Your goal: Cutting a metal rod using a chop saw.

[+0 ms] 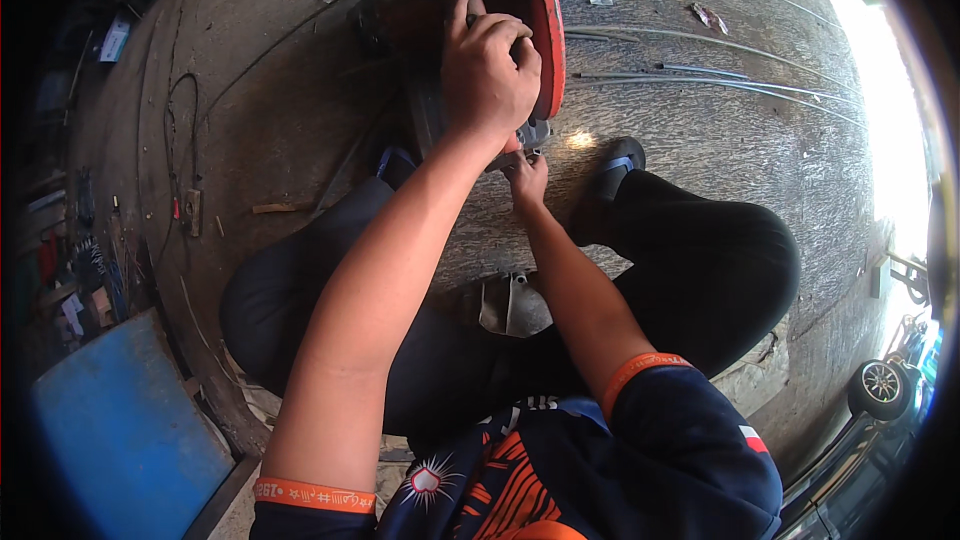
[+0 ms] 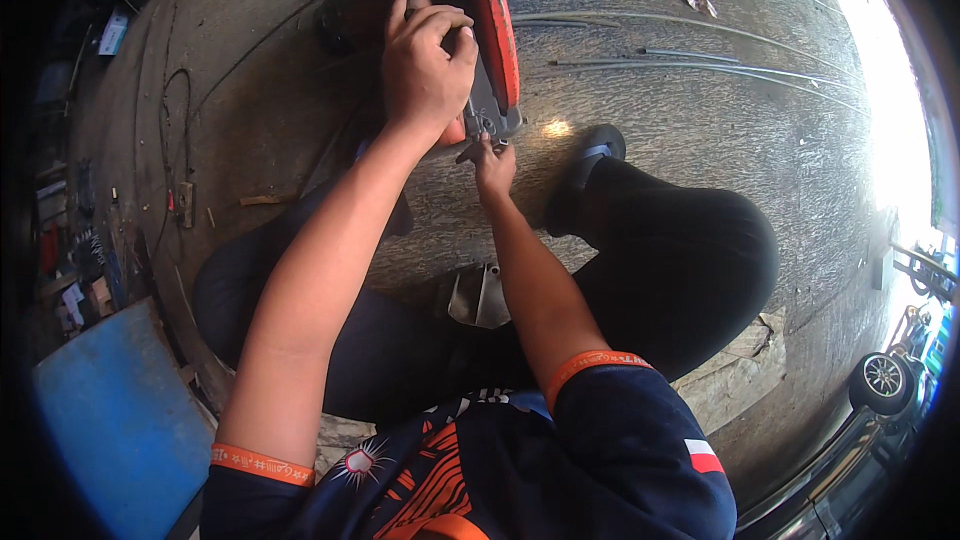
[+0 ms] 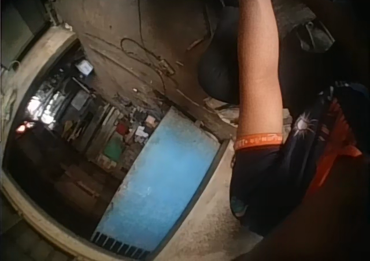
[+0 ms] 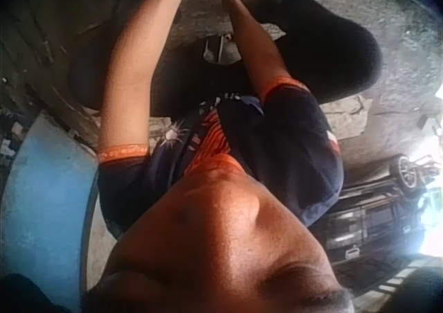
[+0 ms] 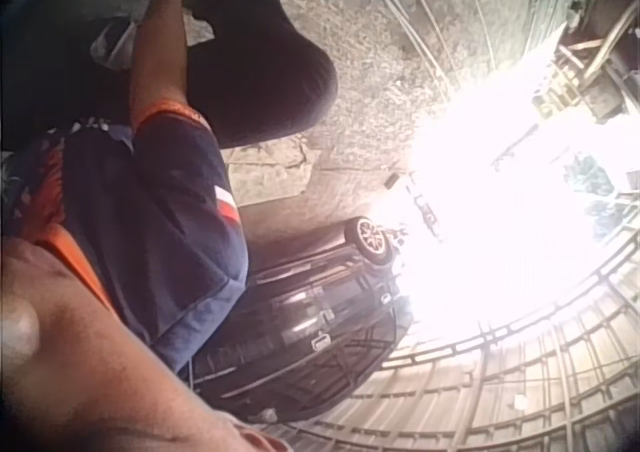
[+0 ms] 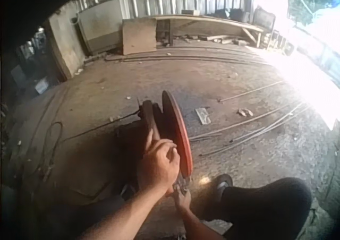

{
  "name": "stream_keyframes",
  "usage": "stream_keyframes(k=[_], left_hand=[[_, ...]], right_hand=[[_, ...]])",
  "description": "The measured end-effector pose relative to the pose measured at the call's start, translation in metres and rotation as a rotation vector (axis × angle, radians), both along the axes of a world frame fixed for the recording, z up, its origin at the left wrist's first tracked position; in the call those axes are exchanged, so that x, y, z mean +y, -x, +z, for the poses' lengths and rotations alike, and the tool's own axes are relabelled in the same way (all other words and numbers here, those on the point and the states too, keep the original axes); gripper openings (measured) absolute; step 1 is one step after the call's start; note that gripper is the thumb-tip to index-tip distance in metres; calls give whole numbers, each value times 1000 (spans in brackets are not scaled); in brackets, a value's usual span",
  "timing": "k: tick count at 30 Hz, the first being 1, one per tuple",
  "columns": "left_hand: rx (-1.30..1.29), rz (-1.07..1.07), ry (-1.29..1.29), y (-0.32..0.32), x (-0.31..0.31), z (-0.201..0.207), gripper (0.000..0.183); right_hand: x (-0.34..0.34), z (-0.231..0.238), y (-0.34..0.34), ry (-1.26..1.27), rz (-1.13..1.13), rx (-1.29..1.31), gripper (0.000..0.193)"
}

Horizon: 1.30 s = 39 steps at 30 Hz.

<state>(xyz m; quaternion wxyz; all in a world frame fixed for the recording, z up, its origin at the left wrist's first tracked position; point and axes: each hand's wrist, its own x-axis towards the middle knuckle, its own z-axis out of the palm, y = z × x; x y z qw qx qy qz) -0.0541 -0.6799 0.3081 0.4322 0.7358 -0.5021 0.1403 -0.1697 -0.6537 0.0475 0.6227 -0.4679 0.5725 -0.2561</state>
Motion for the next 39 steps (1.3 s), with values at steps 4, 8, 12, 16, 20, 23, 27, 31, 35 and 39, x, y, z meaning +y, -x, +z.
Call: stream_keyframes(k=[4,8,12,16,20,23,27,31,35,39], left_hand=[[39,27,39,-1,5,-4,11],[338,191,354,-8,13,-23,23],[1288,797,286,7,42,-107,29],[2191,1085,275,37,83,-229,27],[2318,463,120,45,91,-272,27],[1645,155,88,44,79,-279,24],[2331,101,676,29,91,-294,26],[2182,259,627,49,80,-272,24],[2171,391,606,55,85,-265,24],[2270,232,654,54,83,-266,25]], right_hand=[[0,-4,6,-137,-8,-251,31],[-6,17,3,-332,-121,-312,24],[-13,53,-8,-284,-428,-287,22],[-21,44,-20,-73,-313,157,27],[-27,28,-15,63,-136,417,29],[-24,31,-20,87,-131,474,26],[-26,39,-31,15,-245,389,23],[-37,37,-20,-119,-238,320,24],[-42,11,-22,-45,-142,404,27],[-22,-1,-8,-32,-345,115,28]])
